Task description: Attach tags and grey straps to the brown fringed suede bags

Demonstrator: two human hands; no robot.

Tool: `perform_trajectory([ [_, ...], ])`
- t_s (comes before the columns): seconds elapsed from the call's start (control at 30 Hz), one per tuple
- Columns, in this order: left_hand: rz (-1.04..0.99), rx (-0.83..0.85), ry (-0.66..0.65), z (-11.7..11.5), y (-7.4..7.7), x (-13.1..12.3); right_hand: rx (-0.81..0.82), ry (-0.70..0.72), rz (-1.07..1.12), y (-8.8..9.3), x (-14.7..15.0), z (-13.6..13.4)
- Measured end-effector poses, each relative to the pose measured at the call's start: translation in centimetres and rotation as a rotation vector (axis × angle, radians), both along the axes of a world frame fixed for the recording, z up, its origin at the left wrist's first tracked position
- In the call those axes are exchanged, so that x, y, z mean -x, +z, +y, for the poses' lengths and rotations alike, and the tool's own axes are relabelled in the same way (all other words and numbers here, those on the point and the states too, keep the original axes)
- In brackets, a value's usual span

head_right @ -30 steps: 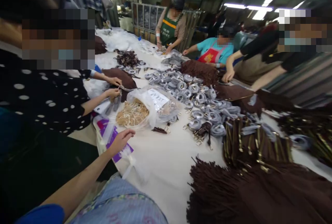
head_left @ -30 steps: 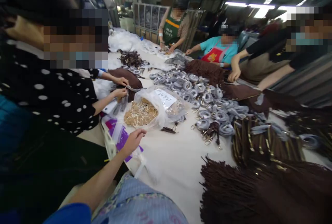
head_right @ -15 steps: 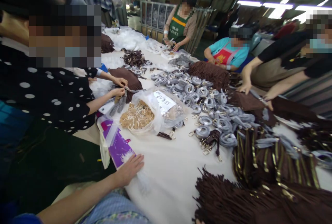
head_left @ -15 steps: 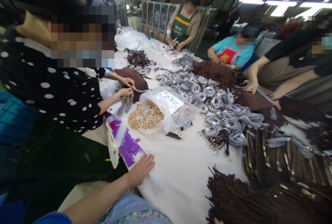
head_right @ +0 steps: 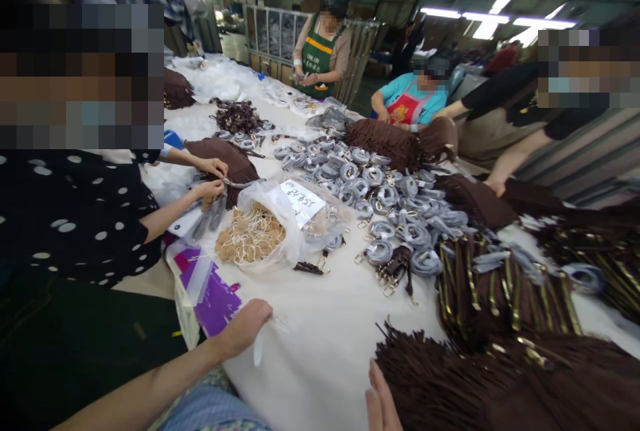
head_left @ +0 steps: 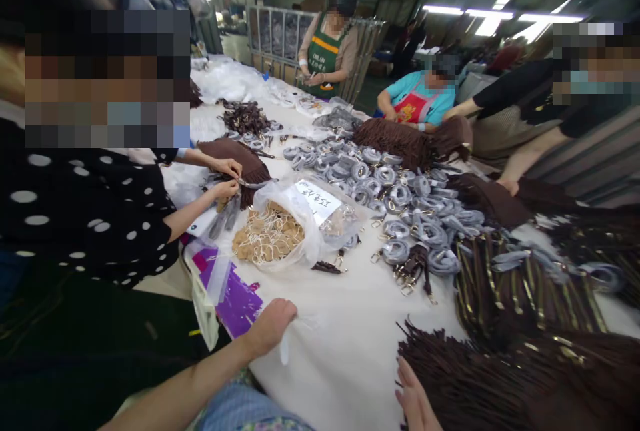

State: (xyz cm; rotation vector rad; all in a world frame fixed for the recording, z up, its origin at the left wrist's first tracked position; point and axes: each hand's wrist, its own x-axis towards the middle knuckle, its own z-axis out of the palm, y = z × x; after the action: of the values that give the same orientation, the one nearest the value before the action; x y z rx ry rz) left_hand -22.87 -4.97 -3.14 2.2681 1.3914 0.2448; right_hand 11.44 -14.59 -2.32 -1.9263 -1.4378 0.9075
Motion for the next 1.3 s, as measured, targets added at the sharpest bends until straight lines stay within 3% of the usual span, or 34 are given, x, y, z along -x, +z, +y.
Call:
perform_trajectory([
  [0.07,0.016,0.036,-0.005,0.0,0.4,-0.3,0.004,-0.043,0.192,-0.3,1.4,3.3],
  [0.17,0.036,0.039,-0.026,-0.2,0.7,-1.0,-0.056,-0.043,0.354,-0.2,5.9,7.5],
  [0.33,-0.005,0.01,-0.061,-0.2,1.2,-1.9,-0.145,0.209,0.322,1.2,12.6,9.1],
  [0.53,-0.166,0.083,0.032,1.1,-0.1,-1.8,-0.248,-0.028,0.264,2.2,12.0,9.3],
  [0.67,-0.276,0.077,-0.002,1.6,-1.0,-2.5,-0.254,0.04,0.273,0.6,12.7,9.0],
  [0.77,-0.311,0.074,0.011,1.8,-1.9,-2.9,-0.288,-0.046,0.221,-0.9,13.8,8.7],
  [0.9,-0.297,-0.022,-0.037,2.8,-5.1,-3.0,-0.314,0.094,0.2,-1.7,14.0,8.7],
  [1.0,-0.196,-0.12,-0.088,3.9,-7.6,-3.3,-0.254,-0.005,0.11,-0.1,11.2,10.2],
  [1.1,-0.074,-0.15,-0.082,4.2,-8.8,-3.5,-0.176,-0.1,-0.11,3.7,4.5,13.4],
  [1.2,-0.101,-0.184,-0.081,4.7,-8.6,-3.9,-0.104,-0.114,-0.477,9.0,-5.2,17.6],
  [1.3,-0.225,-0.125,-0.136,6.6,-7.2,-5.9,0.007,-0.2,-0.615,14.0,-15.1,21.6],
])
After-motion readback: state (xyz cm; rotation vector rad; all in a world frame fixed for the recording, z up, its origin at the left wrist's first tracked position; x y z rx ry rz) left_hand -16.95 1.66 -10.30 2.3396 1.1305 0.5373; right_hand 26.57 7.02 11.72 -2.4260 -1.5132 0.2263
